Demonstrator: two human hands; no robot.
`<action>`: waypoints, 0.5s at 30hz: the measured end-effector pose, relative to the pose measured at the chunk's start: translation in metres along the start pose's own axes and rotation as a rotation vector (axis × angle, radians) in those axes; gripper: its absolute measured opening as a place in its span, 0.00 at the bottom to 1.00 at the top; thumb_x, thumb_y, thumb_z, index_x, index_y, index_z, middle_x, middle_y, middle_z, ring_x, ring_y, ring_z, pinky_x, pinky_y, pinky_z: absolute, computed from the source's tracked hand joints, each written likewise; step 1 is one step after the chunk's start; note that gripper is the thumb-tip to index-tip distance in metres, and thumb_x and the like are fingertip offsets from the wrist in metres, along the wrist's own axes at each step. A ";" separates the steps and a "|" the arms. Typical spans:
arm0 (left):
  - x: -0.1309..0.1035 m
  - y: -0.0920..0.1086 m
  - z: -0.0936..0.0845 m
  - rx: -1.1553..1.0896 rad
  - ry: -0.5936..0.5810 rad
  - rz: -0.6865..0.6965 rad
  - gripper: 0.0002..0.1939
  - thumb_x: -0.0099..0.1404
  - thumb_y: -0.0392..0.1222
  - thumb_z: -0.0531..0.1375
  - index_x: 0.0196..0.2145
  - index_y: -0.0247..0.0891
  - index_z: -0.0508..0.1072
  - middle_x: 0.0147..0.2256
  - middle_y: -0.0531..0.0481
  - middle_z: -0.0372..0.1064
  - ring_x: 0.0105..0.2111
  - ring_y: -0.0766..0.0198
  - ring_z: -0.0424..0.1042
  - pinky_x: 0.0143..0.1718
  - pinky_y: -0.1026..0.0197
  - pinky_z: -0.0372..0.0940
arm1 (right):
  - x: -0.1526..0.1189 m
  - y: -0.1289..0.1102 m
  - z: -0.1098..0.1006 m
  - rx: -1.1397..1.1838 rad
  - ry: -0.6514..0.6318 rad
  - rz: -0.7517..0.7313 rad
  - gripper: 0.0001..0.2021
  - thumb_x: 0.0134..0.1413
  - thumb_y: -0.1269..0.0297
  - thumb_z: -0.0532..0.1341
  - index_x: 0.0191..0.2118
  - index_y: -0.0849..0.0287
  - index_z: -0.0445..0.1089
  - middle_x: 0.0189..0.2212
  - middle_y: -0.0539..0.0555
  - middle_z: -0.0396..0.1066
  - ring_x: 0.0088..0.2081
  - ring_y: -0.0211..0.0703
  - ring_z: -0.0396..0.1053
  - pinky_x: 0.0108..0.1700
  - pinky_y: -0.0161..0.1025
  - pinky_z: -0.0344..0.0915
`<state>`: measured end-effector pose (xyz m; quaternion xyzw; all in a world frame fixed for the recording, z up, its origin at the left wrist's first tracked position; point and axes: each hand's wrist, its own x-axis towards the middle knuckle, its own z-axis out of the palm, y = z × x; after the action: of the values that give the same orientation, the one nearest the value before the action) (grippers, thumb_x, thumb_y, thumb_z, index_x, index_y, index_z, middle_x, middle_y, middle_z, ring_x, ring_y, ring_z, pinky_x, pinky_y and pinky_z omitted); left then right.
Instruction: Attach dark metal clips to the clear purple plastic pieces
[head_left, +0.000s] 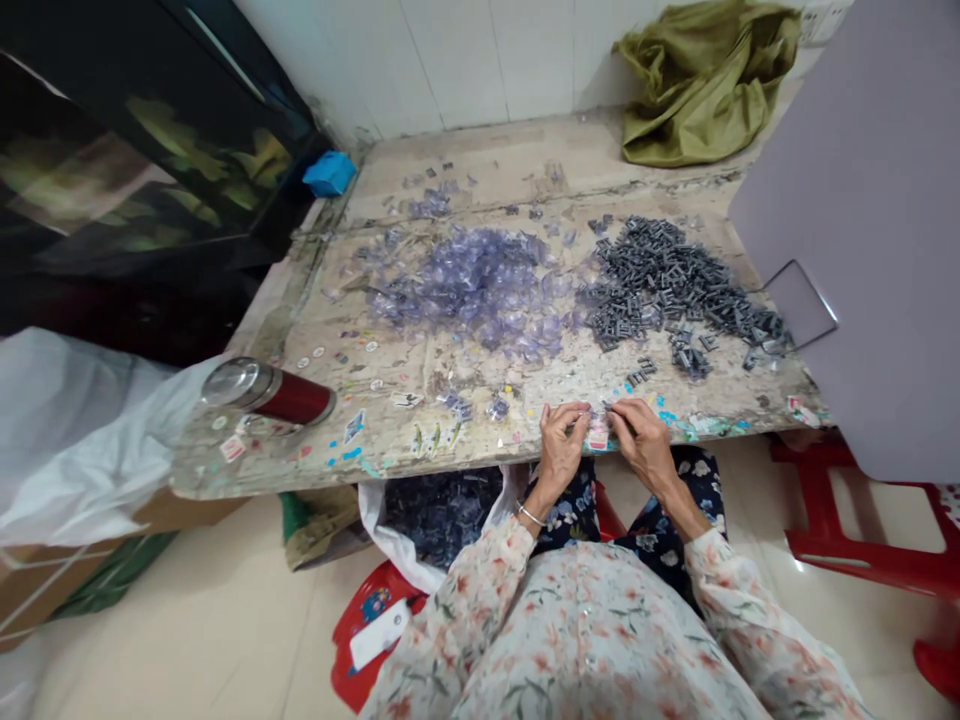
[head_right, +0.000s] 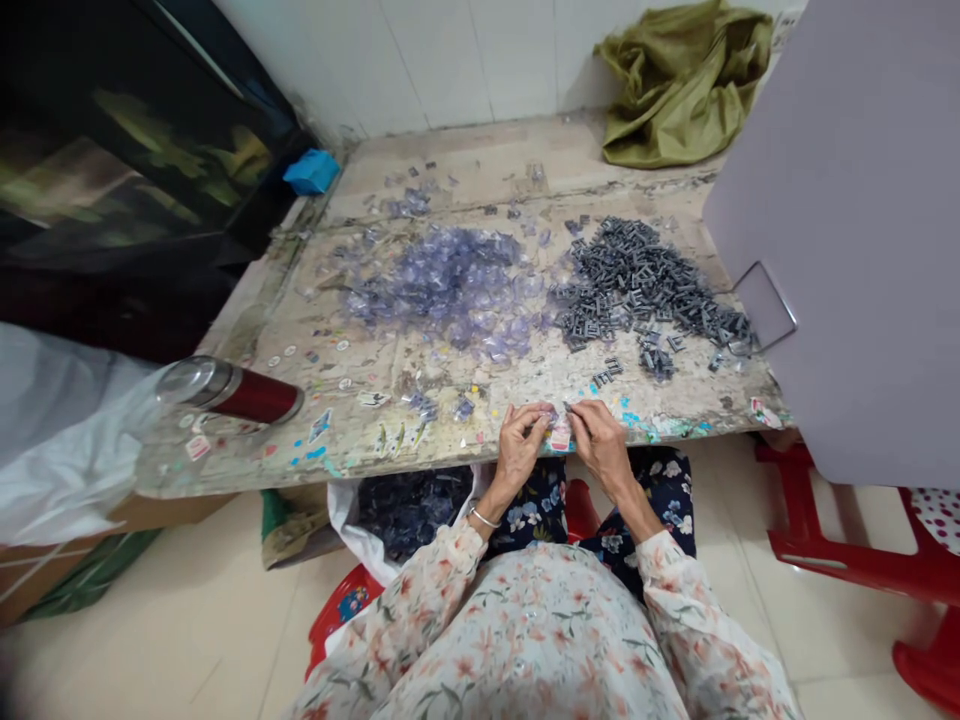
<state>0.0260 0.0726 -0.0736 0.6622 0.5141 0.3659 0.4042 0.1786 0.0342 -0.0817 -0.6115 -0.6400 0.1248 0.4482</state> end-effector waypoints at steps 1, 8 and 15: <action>0.000 0.000 0.000 0.002 0.003 0.000 0.07 0.65 0.38 0.59 0.30 0.40 0.76 0.41 0.49 0.78 0.46 0.60 0.75 0.67 0.39 0.42 | -0.003 -0.005 0.001 0.021 0.029 0.016 0.11 0.65 0.63 0.54 0.45 0.55 0.73 0.39 0.58 0.73 0.43 0.47 0.72 0.48 0.47 0.70; -0.001 0.000 0.001 0.021 0.006 0.023 0.08 0.66 0.38 0.58 0.32 0.41 0.77 0.42 0.49 0.78 0.46 0.61 0.74 0.67 0.40 0.42 | -0.018 -0.028 0.006 0.070 0.068 0.044 0.10 0.64 0.65 0.55 0.44 0.54 0.73 0.40 0.58 0.74 0.45 0.48 0.72 0.50 0.49 0.71; -0.002 0.000 0.001 0.061 0.001 0.032 0.10 0.68 0.37 0.56 0.36 0.42 0.79 0.42 0.49 0.77 0.47 0.61 0.74 0.67 0.41 0.43 | -0.023 -0.032 0.016 -0.073 0.048 -0.006 0.11 0.64 0.66 0.54 0.46 0.53 0.73 0.41 0.59 0.74 0.45 0.50 0.71 0.49 0.52 0.70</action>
<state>0.0267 0.0704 -0.0740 0.6821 0.5146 0.3571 0.3775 0.1419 0.0121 -0.0774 -0.6286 -0.6348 0.0852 0.4412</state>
